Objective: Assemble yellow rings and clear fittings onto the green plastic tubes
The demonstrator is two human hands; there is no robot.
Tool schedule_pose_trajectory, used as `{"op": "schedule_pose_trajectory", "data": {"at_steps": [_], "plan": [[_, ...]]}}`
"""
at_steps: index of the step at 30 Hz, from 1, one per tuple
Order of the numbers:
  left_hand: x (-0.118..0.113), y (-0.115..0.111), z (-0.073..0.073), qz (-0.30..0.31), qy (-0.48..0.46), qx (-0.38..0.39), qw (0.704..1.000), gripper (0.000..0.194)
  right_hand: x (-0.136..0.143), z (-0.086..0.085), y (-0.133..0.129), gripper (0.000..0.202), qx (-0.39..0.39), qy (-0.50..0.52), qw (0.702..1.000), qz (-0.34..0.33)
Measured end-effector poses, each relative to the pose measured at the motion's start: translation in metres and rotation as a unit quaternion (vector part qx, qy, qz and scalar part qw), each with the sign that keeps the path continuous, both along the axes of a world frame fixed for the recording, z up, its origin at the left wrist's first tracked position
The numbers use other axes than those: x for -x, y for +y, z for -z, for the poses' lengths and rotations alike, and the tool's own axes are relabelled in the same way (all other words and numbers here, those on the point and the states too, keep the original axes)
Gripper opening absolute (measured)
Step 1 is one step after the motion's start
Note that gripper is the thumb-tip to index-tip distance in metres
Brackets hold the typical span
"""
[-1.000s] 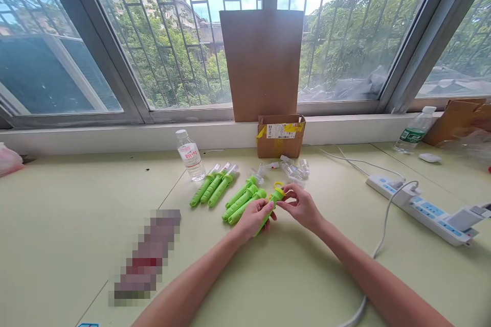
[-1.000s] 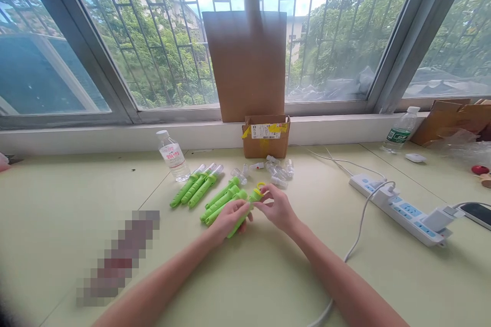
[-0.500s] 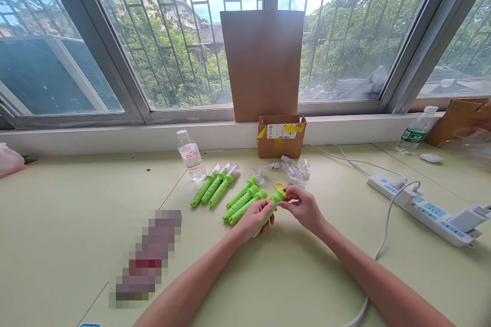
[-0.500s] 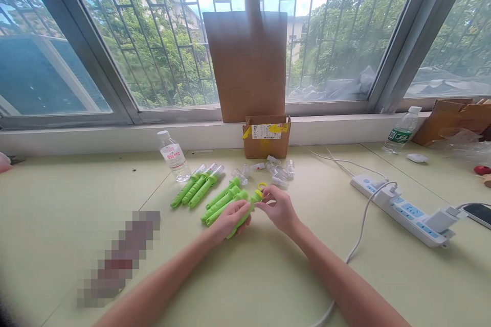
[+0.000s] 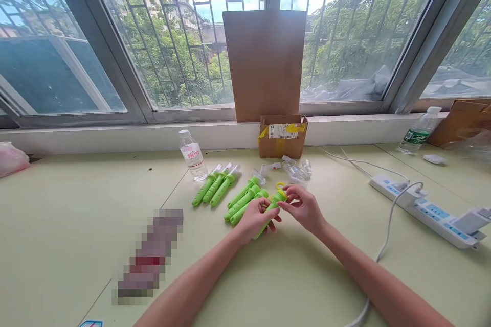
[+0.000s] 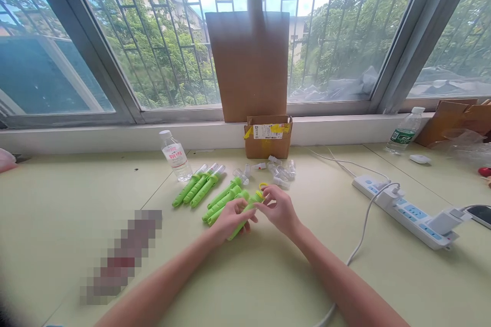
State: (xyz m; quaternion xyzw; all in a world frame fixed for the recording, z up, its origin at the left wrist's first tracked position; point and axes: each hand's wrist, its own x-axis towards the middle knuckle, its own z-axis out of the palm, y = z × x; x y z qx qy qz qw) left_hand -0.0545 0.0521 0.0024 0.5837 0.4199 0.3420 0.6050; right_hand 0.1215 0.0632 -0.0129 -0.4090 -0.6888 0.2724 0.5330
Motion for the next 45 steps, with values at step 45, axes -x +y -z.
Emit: {"op": "schedule_pose_trajectory", "data": {"at_steps": [45], "plan": [[0.010,0.008,-0.002,0.076,-0.028,0.042,0.996,0.042,-0.004,-0.007,-0.003,0.024,0.043,-0.020,0.997,-0.058]]}}
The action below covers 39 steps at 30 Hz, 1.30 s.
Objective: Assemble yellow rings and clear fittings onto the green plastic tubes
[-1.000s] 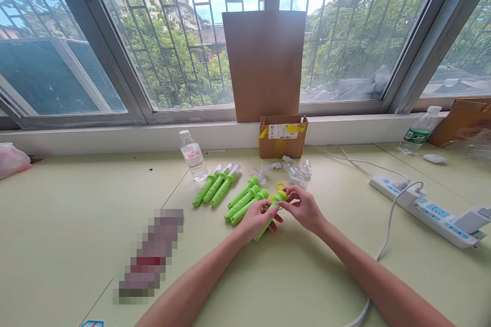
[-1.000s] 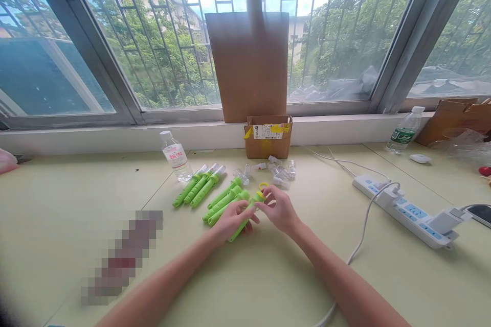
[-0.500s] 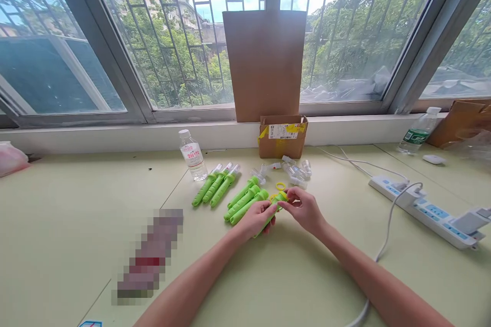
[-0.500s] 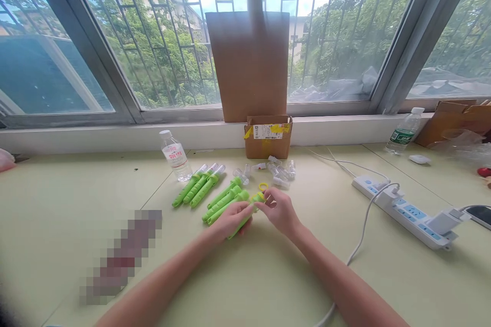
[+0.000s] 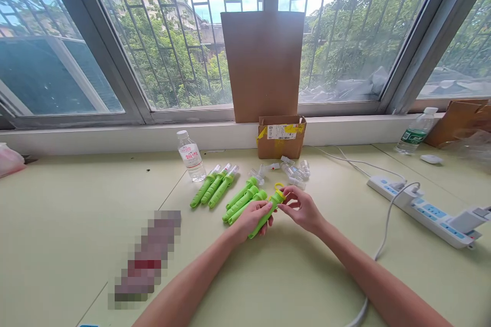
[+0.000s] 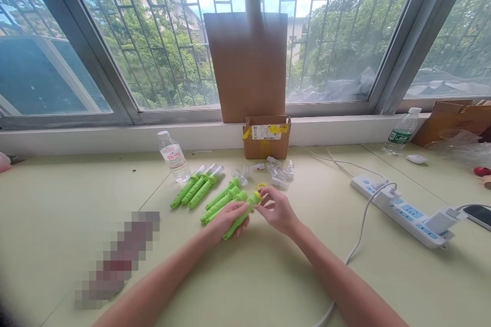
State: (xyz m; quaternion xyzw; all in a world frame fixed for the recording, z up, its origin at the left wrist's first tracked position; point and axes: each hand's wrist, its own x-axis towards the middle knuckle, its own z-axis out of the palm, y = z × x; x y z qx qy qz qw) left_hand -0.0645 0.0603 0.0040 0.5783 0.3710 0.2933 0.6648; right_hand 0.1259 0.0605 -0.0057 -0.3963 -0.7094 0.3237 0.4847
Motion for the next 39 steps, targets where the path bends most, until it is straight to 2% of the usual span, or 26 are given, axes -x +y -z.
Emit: {"op": "schedule_pose_trajectory", "data": {"at_steps": [8,15,23,31,39], "plan": [[0.0016,0.0013,0.0004,-0.001,-0.009,0.011,1.000,0.044,-0.0018,-0.0017,-0.0003,0.025,0.004,0.001,0.999,-0.040],[0.0021,0.0012,-0.0021,0.001,-0.003,0.020,1.000,0.045,0.0020,0.0040,0.0018,0.020,-0.017,-0.005,1.000,-0.010],[-0.0012,-0.0028,-0.0030,-0.023,0.053,-0.039,0.998,0.038,0.0062,0.0051,-0.0026,0.016,-0.044,0.011,0.999,0.010],[-0.0010,-0.0010,0.0022,-0.029,0.036,-0.046,0.998,0.036,0.0057,0.0049,-0.0025,0.013,-0.058,0.016,0.998,0.026],[-0.0014,-0.0022,0.0008,-0.034,0.016,-0.039,0.999,0.037,0.0048,0.0068,-0.0015,0.009,-0.086,0.012,0.996,0.031]]}}
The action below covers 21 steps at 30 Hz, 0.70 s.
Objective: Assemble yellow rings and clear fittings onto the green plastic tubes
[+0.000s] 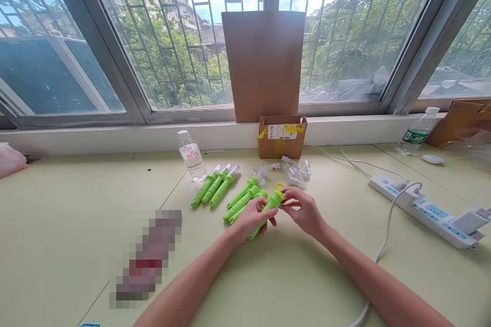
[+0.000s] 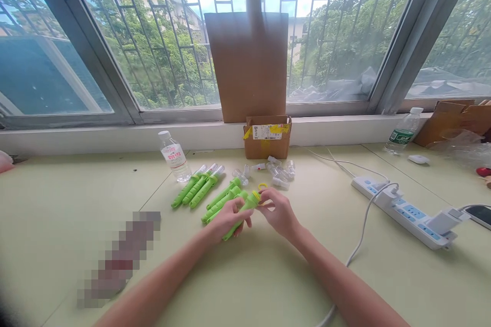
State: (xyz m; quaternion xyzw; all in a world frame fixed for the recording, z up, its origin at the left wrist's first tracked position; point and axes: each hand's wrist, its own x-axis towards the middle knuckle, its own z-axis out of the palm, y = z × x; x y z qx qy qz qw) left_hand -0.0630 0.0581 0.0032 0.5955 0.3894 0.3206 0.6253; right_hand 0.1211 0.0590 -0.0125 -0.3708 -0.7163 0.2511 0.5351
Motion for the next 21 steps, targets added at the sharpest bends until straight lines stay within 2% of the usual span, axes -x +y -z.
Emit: {"op": "schedule_pose_trajectory", "data": {"at_steps": [7,21], "plan": [[0.0014,0.0018,-0.0003,-0.007,-0.008,0.001,1.000,0.037,-0.0012,-0.0026,-0.0004,0.009,-0.001,-0.003,1.000,0.005],[-0.0008,0.0040,0.0054,0.004,0.049,-0.024,0.999,0.047,-0.0028,0.0004,0.0016,0.012,0.007,-0.011,1.000,0.015]]}}
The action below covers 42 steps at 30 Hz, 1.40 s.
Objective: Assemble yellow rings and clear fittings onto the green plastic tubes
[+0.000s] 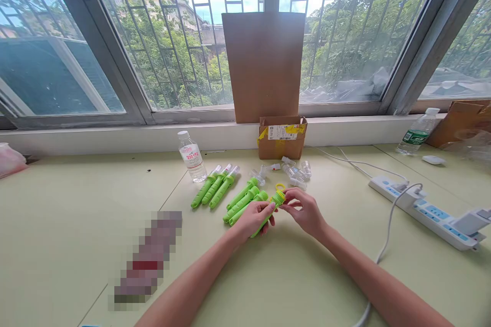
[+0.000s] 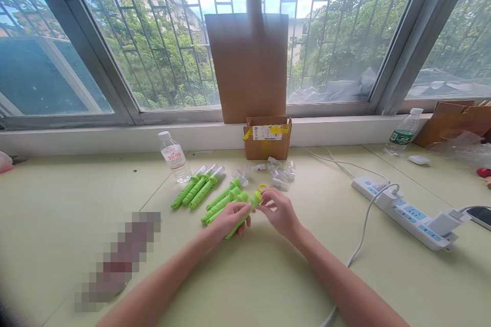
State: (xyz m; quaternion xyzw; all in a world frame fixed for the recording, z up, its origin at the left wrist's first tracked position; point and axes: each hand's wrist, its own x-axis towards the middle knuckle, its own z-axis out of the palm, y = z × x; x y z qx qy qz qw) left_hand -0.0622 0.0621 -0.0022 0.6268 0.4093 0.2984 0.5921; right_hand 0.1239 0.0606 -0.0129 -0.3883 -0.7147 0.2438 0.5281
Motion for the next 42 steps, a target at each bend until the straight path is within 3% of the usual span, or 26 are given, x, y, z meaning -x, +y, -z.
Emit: {"op": "schedule_pose_trajectory", "data": {"at_steps": [11,19,30,42], "plan": [[-0.0018,-0.0065,-0.0056,-0.037,0.032,0.020,0.999,0.046,0.0008,0.0014,0.0004,0.010,0.001,0.003,1.000,-0.003],[-0.0018,-0.0049,-0.0013,-0.027,-0.003,0.006,1.000,0.038,0.0016,-0.0003,-0.0010,0.012,0.000,0.001,1.000,0.001],[-0.0046,-0.0060,-0.0037,-0.059,-0.028,0.028,0.997,0.041,0.0012,-0.0031,-0.0023,0.015,0.003,-0.013,1.000,0.014],[-0.0049,-0.0080,-0.0086,-0.055,-0.023,0.034,0.998,0.041,0.0014,-0.0030,-0.0006,0.018,-0.002,-0.019,1.000,0.025]]}}
